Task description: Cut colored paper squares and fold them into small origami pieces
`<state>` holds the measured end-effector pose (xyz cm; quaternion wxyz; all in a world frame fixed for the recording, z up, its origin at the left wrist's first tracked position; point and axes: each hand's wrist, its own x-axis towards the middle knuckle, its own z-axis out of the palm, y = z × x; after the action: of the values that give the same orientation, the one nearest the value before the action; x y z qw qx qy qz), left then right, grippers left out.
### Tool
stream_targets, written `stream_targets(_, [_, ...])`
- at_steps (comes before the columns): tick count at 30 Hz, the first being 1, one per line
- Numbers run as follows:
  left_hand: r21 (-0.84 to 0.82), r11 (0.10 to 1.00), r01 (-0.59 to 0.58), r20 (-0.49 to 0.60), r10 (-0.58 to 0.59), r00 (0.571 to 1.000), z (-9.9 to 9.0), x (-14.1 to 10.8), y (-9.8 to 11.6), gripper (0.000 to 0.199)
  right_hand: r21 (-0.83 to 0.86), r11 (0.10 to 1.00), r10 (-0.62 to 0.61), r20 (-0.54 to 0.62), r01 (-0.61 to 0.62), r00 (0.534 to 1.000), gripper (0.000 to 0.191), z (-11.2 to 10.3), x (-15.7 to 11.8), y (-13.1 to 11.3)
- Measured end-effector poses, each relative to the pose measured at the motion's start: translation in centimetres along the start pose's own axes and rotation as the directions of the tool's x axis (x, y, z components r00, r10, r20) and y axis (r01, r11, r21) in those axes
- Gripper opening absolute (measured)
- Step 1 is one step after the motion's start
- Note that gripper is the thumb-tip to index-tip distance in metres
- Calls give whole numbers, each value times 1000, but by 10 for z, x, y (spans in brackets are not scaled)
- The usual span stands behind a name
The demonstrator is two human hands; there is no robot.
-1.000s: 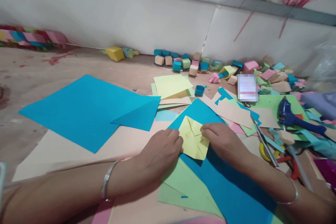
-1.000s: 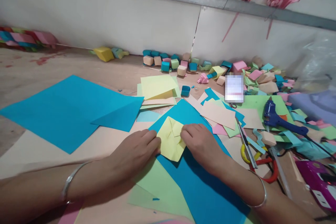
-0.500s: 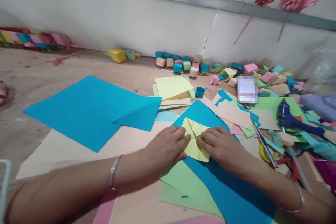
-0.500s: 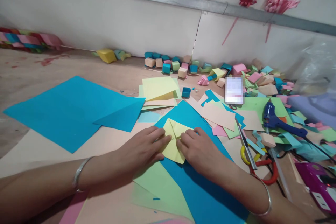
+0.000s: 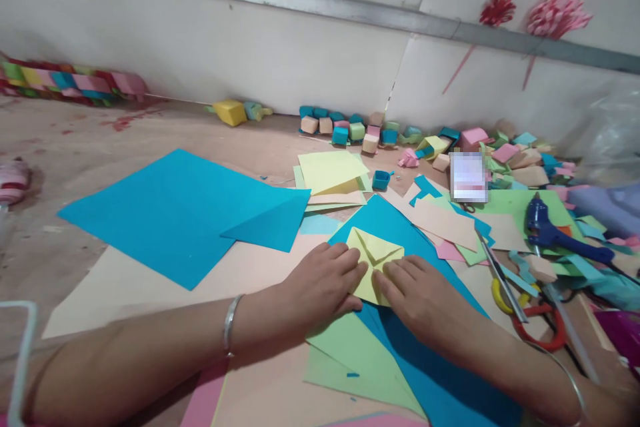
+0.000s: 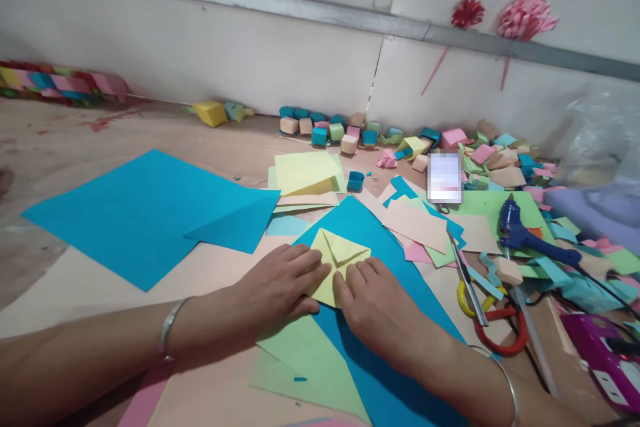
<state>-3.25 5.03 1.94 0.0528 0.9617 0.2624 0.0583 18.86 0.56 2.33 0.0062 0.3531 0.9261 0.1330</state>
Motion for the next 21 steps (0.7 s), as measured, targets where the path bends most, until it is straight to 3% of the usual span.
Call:
stream_targets(3, [67, 998, 17, -11, -16, 1000, -1, -1, 4, 36, 50, 998, 26, -11, -26, 1000, 19, -1, -1, -3])
stream_targets(7, [136, 990, -32, -43, 38, 998, 4, -1, 0, 13, 157, 986, 64, -34, -58, 997, 19, 2, 0, 2])
stream_targets(12, [20, 992, -121, -79, 122, 989, 6, -4, -8, 12, 294, 953, 99, -64, -76, 993, 24, 8, 2, 14])
stream_targets(15, [-127, 989, -72, -85, 62, 994, -3, -5, -7, 13, 431, 895, 150, -52, -113, 987, 23, 10, 4, 21])
stream_targets(17, [-237, 972, 7, -97, -31, 995, -6, -4, -6, 11, 545, 814, 228, 17, -201, 973, 24, 10, 5, 26])
stream_targets(21, [-415, 892, 178, -138, -256, 957, 2, 2, -10, 21, 638, 660, 380, 174, -398, 909, 31, 15, 9, 31])
